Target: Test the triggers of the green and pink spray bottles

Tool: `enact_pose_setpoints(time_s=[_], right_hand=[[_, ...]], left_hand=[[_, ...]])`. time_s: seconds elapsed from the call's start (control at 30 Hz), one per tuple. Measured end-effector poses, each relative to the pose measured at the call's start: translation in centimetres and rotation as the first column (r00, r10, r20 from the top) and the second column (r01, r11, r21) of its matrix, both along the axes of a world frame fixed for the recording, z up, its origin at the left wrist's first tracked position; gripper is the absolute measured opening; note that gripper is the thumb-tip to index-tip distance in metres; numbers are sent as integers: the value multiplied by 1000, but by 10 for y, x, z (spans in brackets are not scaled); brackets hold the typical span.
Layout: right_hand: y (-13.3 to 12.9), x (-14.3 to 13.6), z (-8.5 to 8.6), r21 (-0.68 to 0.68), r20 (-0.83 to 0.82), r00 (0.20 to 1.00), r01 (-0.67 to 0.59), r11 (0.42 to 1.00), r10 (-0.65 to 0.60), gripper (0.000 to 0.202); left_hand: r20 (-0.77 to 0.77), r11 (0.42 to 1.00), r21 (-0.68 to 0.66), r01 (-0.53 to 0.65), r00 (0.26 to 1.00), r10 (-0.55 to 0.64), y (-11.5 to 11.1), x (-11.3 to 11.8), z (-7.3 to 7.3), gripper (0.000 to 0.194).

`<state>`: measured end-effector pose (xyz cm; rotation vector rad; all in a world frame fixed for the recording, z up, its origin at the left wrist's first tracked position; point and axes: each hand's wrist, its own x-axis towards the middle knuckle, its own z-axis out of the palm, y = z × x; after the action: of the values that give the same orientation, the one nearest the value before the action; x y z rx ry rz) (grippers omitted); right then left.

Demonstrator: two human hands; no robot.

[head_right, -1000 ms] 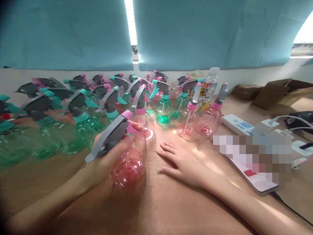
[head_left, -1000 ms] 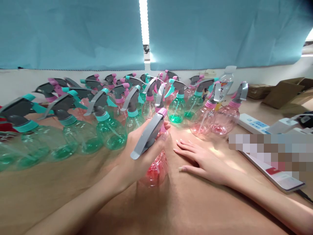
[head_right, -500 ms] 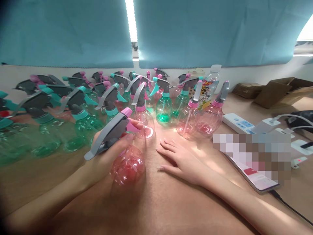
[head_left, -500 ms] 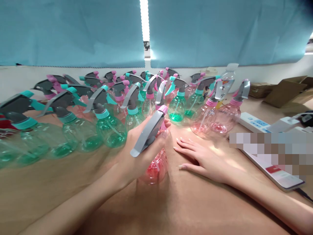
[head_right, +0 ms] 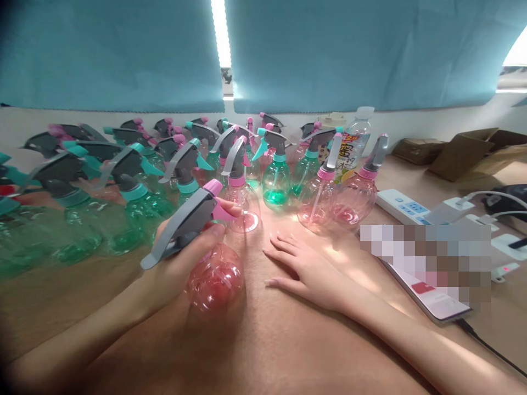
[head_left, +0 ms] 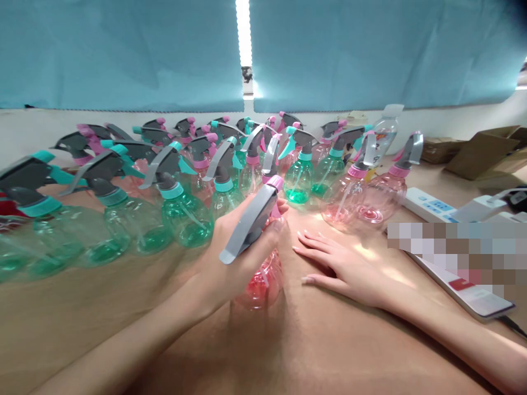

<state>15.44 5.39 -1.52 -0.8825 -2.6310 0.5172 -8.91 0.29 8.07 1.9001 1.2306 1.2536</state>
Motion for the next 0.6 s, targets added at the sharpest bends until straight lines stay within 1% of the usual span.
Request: enact_pose_setpoints(time_s=[0.2,0.43,0.6], right_hand=[[-1,0,2,5,29,1000,3,1000,-3,62],[-1,0,2,4,29,1000,-1,1000,1,62],[-1,0,1,-8,28,1000,10,1000,-10,63]], left_hand=[[-22,999,40,-12,1000,12,1,1,1,5],[14,1000,22,2,1000,-3,0,1,1,4],[9,1000,3,4,1000,-4,0,1,5,3]])
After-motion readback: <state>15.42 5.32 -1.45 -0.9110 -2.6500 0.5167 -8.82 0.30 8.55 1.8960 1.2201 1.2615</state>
